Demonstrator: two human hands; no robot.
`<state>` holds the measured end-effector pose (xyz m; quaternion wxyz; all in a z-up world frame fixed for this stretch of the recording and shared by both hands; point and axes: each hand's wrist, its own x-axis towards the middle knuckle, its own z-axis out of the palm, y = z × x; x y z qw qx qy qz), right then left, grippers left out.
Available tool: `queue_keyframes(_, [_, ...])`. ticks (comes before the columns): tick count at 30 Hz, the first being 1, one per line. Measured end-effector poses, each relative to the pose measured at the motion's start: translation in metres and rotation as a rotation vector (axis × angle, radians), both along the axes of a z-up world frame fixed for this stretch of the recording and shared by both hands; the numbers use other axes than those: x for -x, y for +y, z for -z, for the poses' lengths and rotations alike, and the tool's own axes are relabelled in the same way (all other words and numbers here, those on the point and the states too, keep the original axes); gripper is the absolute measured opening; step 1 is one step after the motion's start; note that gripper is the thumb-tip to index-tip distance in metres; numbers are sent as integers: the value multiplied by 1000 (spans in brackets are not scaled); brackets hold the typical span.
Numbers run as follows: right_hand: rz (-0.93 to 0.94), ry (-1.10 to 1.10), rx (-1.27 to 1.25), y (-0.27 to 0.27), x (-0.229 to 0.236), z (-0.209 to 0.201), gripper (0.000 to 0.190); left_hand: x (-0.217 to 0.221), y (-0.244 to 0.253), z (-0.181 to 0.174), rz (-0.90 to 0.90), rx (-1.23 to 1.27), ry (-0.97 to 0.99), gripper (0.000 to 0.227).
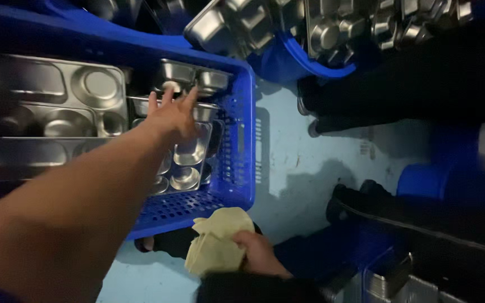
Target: The person wipes multiple stainless steel compartmentalized trays with a cloth and places them into blue plastic baskets. The person handles trays one at a time, wiping each tray before stacking them in the basket.
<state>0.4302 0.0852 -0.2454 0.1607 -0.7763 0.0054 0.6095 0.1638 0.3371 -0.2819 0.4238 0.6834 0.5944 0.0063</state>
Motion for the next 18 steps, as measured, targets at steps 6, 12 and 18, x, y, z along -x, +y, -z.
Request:
queue_keyframes(6, [-95, -10, 15, -8, -10, 8, 48, -14, -35, 40, 208, -136, 314, 53])
queue_keyframes(12, [-998, 9, -519, 25, 10, -40, 51, -31, -72, -27, 10, 81, -57, 28])
queue_keyframes(18, [219, 548, -213, 135, 65, -100, 62, -31, -100, -133, -58, 4, -467, 40])
